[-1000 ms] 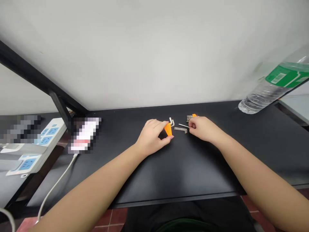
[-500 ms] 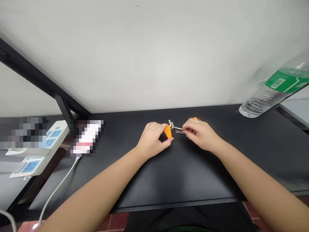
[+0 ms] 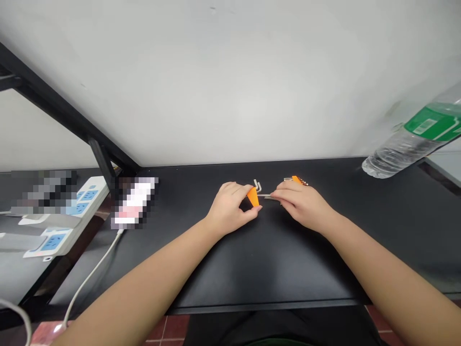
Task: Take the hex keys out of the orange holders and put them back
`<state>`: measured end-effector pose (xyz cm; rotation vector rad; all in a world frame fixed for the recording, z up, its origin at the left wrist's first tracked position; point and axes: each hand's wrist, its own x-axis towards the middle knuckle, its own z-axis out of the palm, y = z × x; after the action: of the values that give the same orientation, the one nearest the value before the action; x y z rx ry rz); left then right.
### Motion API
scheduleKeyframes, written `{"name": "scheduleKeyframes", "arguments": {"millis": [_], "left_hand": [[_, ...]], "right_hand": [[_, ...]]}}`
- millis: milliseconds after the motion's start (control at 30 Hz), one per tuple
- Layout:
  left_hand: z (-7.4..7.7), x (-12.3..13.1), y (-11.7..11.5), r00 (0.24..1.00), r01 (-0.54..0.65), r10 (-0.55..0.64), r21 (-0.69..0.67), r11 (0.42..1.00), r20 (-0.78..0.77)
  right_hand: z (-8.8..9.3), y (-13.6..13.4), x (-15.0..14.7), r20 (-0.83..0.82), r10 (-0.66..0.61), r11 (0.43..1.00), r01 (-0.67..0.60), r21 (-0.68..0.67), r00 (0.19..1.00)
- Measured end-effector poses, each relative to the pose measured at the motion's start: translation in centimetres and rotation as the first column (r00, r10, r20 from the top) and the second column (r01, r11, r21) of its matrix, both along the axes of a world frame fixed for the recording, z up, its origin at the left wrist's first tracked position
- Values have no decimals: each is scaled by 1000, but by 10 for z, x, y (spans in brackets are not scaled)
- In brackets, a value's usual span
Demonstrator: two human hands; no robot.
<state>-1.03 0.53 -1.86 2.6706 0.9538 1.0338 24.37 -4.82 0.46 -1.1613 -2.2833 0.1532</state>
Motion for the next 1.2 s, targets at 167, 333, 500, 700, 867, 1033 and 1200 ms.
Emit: {"name": "scheduleKeyframes", "arguments": {"millis": [167, 333, 500, 700, 867, 1033, 1200], "left_hand": [[1, 0, -1, 994, 89, -90, -12, 996, -58], [2, 2, -5, 986, 143, -144, -16, 990, -85], [4, 0, -3, 989, 106, -110, -42, 993, -100], [4, 0, -2, 991, 100, -104, -51, 994, -80], [4, 0, -2, 991, 100, -106, -69, 993, -86], [5, 1, -2, 988, 99, -108, -79, 992, -108], [5, 1, -3, 985, 113, -123, -87, 990, -121]], "right_hand": [[0, -1, -4, 63, 10, 999, -13, 48, 998], [-2, -3, -19, 16, 129, 990, -128, -60, 992], [0, 0, -20, 8, 139, 990, -139, -33, 990], [9, 6, 5, 109, -102, 980, 119, -158, 989], [2, 14, 18, 155, -172, 916, 216, -337, 973], [-7, 21, 16, 165, -187, 894, 237, -380, 968], [-6, 21, 11, 243, -308, 809, 388, -442, 920]]}}
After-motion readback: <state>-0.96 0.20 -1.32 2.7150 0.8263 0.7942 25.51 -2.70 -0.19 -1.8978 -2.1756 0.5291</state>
